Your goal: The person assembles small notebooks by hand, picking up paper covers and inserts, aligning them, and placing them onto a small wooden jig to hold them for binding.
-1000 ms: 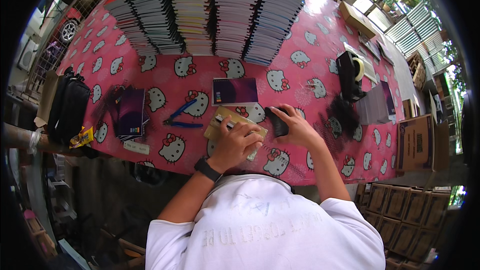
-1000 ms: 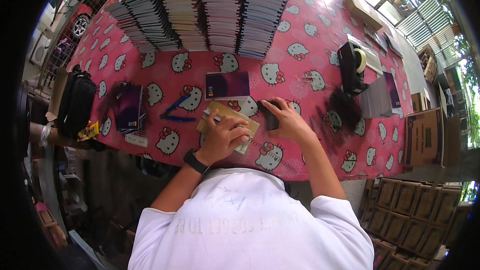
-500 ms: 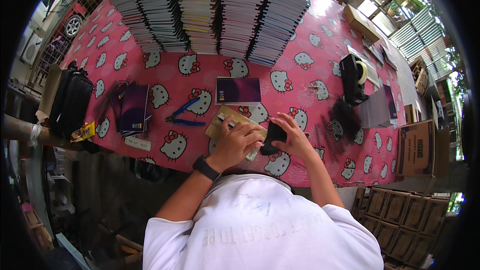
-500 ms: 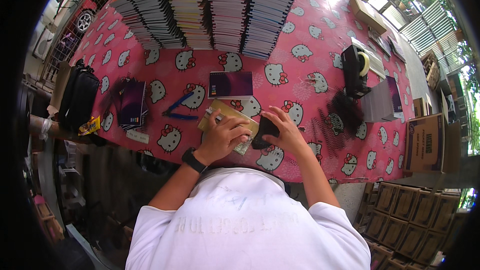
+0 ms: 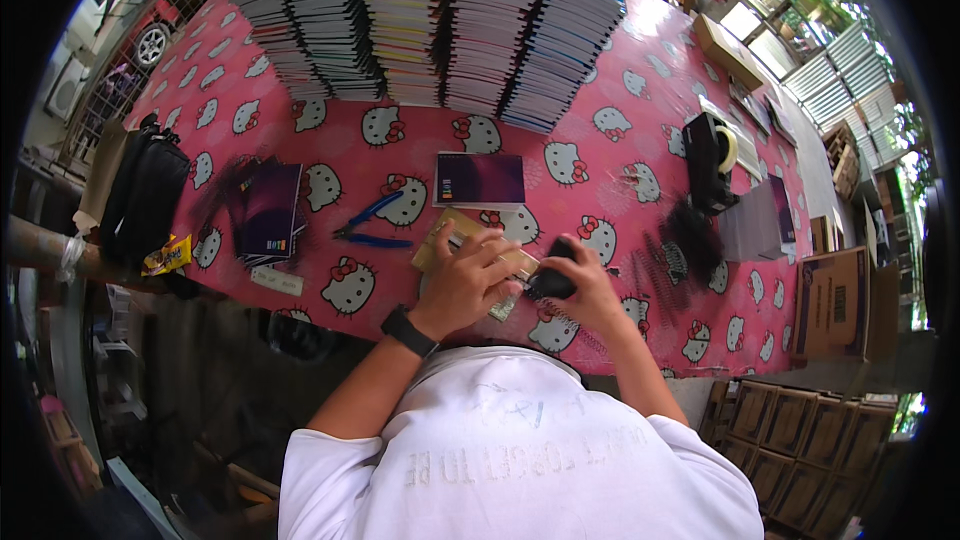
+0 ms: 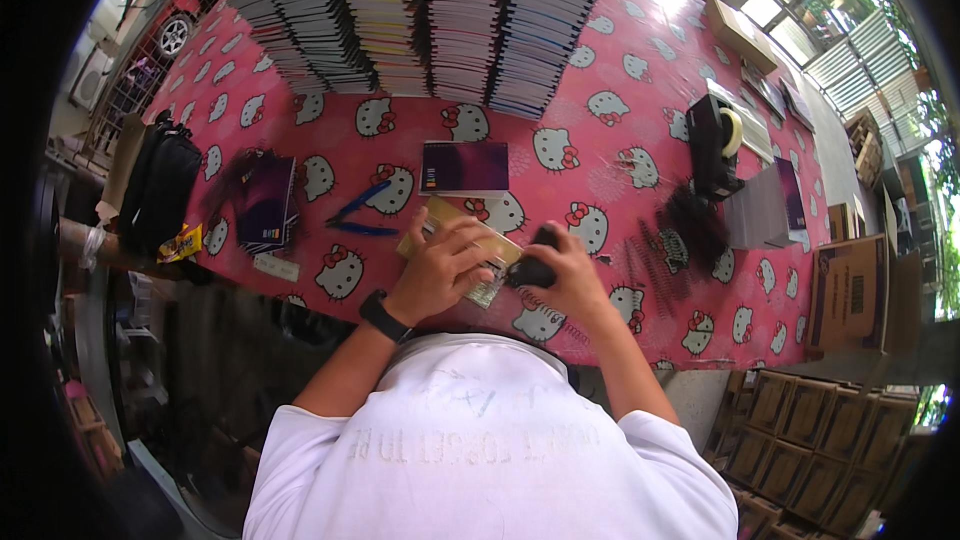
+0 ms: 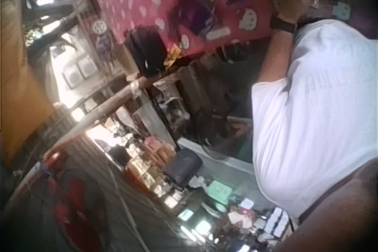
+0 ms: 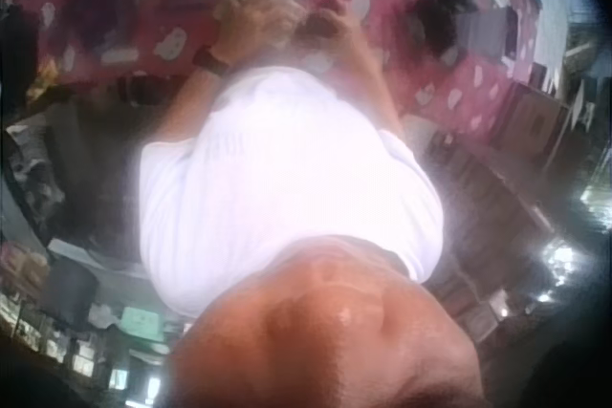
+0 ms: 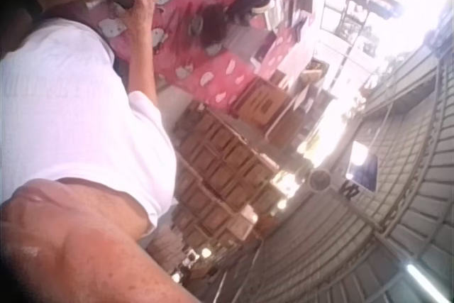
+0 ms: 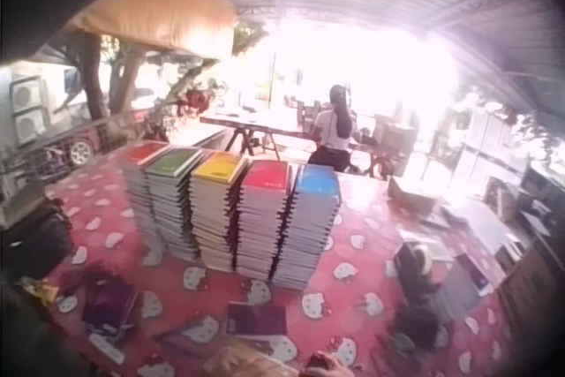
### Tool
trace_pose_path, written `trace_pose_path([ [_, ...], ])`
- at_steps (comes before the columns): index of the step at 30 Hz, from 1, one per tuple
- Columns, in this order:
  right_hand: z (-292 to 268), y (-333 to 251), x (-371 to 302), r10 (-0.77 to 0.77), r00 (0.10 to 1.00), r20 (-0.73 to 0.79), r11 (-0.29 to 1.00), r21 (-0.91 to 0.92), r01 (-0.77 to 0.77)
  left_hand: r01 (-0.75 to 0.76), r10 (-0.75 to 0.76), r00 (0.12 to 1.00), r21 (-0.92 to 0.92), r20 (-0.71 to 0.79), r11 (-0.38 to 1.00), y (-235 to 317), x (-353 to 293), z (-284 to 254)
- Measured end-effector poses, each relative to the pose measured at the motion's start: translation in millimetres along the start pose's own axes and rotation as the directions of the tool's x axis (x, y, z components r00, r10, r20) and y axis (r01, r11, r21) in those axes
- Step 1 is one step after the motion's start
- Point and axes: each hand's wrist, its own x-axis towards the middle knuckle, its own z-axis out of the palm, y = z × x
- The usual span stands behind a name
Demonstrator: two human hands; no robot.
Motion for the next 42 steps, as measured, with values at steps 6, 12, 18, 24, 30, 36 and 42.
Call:
trace_pose_path([
  [6, -30, -27, 18, -0.007, 0.996, 0.094, 0.877, 0.479, -0.039, 0.394, -0.466, 0.825, -0.267, -0.319, 0.880, -6, -13, -5],
  [12, -18, -11, 48, 0.079, 0.997, -0.012, 0.985, 0.152, -0.076, 0.536, -0.639, 0.763, -0.455, -0.100, 0.711, -7, -18, 5],
  [18, -5, -18, 56, 0.053, 0.998, 0.025, 0.975, 0.214, -0.057, 0.452, -0.654, 0.723, -0.565, -0.222, 0.690, -10, -22, 19],
  [24, -9, -37, 62, -0.075, 0.991, 0.113, 0.929, 0.368, 0.028, 0.478, -0.661, 0.728, -0.558, -0.179, 0.678, -9, -20, 18],
  [30, -12, -55, 68, -0.138, 0.980, 0.141, 0.937, 0.340, 0.083, 0.431, -0.627, 0.743, -0.549, -0.234, 0.716, -12, -23, 23],
  [36, -1, -35, 84, -0.067, 0.997, 0.037, 0.953, 0.298, 0.053, 0.448, -0.628, 0.737, -0.513, -0.252, 0.732, -9, -20, 22],
  [42, -4, -52, 89, -0.275, 0.949, 0.157, 0.845, 0.510, 0.161, 0.435, -0.623, 0.742, -0.529, -0.247, 0.729, -10, -22, 21],
])
